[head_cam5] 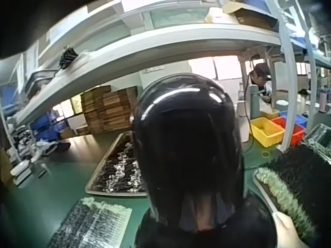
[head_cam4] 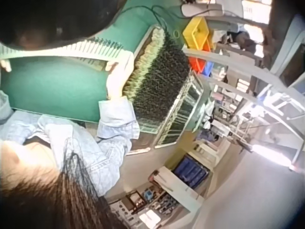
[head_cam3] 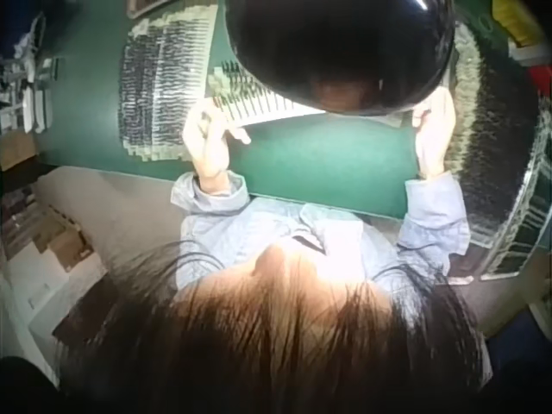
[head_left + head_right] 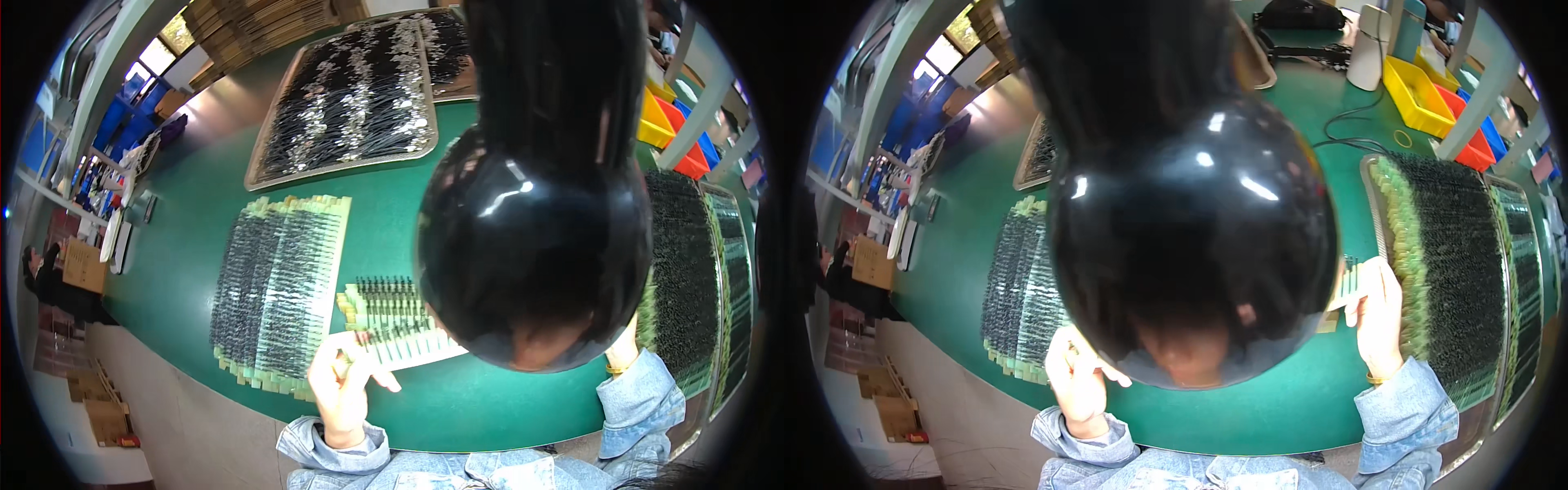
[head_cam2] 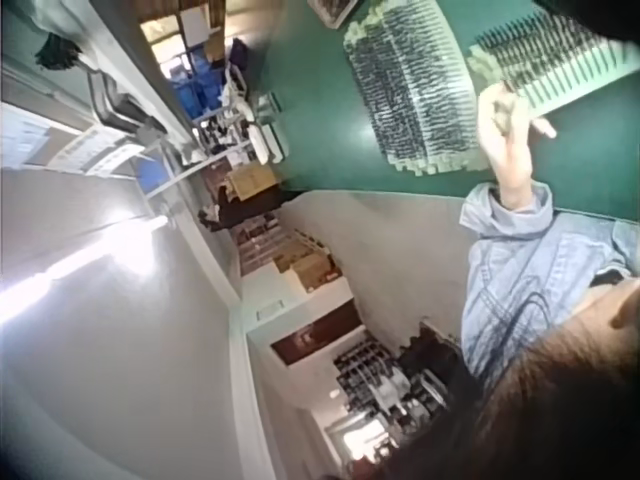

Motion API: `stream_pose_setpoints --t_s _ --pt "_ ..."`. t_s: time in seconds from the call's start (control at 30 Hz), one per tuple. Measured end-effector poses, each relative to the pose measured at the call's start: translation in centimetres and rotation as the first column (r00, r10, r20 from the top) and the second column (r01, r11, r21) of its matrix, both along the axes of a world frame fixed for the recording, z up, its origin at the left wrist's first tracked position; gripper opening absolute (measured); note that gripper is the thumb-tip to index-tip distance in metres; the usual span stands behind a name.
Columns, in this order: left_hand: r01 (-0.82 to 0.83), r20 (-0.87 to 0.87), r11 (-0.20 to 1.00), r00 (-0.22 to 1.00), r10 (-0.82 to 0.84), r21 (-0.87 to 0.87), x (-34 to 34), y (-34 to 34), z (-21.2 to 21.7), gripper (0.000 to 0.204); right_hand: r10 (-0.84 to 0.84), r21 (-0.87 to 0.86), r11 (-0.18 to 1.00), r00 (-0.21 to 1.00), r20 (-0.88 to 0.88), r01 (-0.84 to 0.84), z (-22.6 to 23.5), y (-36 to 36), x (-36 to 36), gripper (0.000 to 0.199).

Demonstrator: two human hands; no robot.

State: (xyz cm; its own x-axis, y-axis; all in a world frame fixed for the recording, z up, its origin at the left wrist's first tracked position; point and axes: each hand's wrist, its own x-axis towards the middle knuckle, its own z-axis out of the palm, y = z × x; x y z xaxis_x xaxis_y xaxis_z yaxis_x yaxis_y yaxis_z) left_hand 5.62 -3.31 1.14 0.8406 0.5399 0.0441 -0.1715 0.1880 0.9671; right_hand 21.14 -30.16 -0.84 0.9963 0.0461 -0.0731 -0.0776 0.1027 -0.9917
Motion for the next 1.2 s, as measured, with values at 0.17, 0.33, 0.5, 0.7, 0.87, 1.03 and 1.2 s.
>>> stream_pose_setpoints --t_s 0.17,0.33,0.5,0.7,0.87,1.03,1.2 --pt "0.136 -0.312 0.985 0.945 -0.097 0.105 -0.5 2.8 1.0 0.021 0.111 -0.051 0.993 0.991 0.079 -0.107 0.6 0.2 -0.3 0.016" --pt "0.358 -0.475 0.930 0.835 -0.277 0.086 -0.7 2.9 0.9 0.020 0.271 -0.070 0.961 0.960 0.070 -0.266 0.9 -0.6 -0.4 0.014" --pt "0.550 -0.614 0.814 0.711 -0.342 0.184 -1.2 3.6 1.0 0.019 0.324 -0.080 0.944 0.945 0.049 -0.320 1.3 -0.5 -1.0 0.016" --pt "0.557 -0.615 0.807 0.710 -0.343 0.194 -1.2 3.2 1.5 0.015 0.338 -0.187 0.931 0.934 0.120 -0.313 1.2 -0.8 -1.1 0.015" --pt "0.679 -0.643 0.719 0.617 -0.454 0.144 -2.1 3.7 1.1 0.019 0.371 -0.230 0.911 0.924 0.090 -0.343 1.9 -0.6 -1.3 0.013" --pt "0.716 -0.736 0.696 0.447 -0.508 -0.046 -2.7 2.5 2.5 0.016 0.404 -0.221 0.895 0.914 0.035 -0.388 1.4 0.1 -1.3 0.009" --pt "0.493 -0.637 0.870 0.667 -0.387 -0.013 -4.8 3.4 2.8 0.012 0.373 -0.156 0.927 0.872 0.316 -0.340 0.2 -0.5 -1.2 0.020"
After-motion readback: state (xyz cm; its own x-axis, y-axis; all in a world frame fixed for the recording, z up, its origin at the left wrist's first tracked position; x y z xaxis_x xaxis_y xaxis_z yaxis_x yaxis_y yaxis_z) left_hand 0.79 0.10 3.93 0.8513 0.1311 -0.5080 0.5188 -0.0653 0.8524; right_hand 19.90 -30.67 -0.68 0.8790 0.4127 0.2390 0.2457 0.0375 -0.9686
